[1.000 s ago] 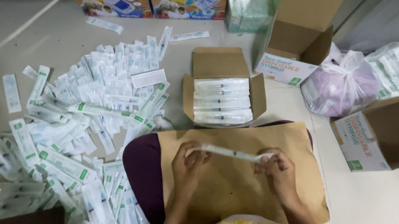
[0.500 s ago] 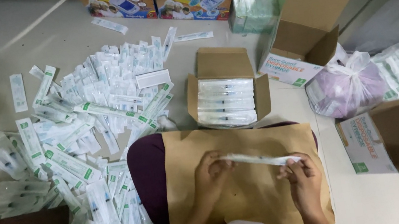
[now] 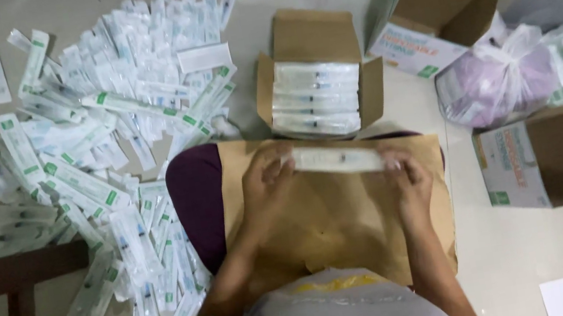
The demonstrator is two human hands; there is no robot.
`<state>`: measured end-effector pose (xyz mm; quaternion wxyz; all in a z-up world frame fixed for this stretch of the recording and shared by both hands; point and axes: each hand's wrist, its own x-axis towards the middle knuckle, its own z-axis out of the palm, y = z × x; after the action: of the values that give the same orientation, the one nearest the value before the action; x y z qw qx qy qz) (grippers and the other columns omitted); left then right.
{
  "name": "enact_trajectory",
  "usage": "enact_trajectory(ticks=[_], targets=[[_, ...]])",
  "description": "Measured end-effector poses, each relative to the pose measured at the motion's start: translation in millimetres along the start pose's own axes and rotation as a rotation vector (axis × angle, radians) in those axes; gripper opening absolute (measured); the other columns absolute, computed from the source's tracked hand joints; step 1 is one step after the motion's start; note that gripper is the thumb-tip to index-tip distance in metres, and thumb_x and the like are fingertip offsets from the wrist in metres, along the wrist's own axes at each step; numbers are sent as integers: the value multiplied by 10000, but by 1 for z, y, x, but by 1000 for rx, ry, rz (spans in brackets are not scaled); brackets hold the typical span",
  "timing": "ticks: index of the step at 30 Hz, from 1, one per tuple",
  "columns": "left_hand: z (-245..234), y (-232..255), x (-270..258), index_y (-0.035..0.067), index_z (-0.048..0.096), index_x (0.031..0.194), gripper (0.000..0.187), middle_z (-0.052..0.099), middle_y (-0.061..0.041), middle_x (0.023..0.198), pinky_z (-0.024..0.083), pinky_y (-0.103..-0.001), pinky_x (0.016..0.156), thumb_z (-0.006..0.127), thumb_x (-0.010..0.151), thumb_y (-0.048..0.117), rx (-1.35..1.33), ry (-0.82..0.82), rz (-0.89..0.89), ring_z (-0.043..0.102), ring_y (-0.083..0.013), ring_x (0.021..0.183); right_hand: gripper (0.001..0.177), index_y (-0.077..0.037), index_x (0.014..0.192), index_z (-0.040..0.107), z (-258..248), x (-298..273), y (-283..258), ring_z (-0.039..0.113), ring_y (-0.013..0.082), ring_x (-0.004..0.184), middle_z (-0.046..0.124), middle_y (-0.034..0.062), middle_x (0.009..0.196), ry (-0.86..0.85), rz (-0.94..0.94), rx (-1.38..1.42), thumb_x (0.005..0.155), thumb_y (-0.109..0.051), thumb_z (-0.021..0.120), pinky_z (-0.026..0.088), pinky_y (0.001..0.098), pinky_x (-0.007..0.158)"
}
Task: The person packs individual disposable syringes into retail boxes.
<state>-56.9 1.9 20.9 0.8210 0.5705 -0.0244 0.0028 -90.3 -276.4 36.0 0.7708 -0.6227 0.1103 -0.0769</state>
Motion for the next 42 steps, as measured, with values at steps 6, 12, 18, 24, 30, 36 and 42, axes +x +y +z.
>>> enact_trajectory(ticks=[6,12,18,24,30,36,42], targets=[[11,40,38,11,547,1355,379,547,-76,1472,575,-310,1007,668,996,13,45,-29,104,650,-193,1245,271,20,1212,599,44,30,-45,677,157,1146,610,86,1348,-35,-120,-25,949,83,611,652,345,923],[1,25,44,-7,603,1352,345,642,-121,1388,573,-274,888,678,1016,-9,7,45,14,684,-187,1105,373,42,1327,595,48,41,-50,689,155,1130,667,106,1278,-86,-102,-93,965,124,630,652,320,965],[-1,41,38,-21,654,1250,246,586,-84,1422,652,-316,911,637,1010,26,40,3,-83,697,-173,1136,402,82,1282,680,39,36,-53,458,163,832,603,137,1296,-147,-156,-442,902,202,735,441,243,692],[-10,35,29,-22,642,1307,358,539,-79,1487,641,-316,939,598,952,-35,54,-88,-163,691,-184,1124,426,42,1227,611,34,29,-69,601,179,1294,535,103,1421,-341,-216,-225,840,200,691,624,280,928],[-12,29,27,-17,672,1243,269,767,-127,1095,647,-292,799,649,998,92,87,-43,-267,783,-163,952,288,58,1185,637,18,28,-52,724,170,1044,690,124,1192,-235,-102,-250,901,104,653,658,278,803],[-5,24,25,-50,718,1065,208,760,-147,913,630,-289,705,676,1014,147,101,-20,-296,771,-175,791,116,72,1069,710,17,33,-47,640,127,640,708,106,799,-58,-92,-308,1057,-27,651,494,238,553],[3,45,32,-14,659,1118,219,735,-101,916,652,-287,723,673,971,147,54,35,-230,757,-165,797,180,48,1156,681,22,40,-49,701,125,715,728,97,871,-100,-25,-230,1020,-29,592,547,245,572]])
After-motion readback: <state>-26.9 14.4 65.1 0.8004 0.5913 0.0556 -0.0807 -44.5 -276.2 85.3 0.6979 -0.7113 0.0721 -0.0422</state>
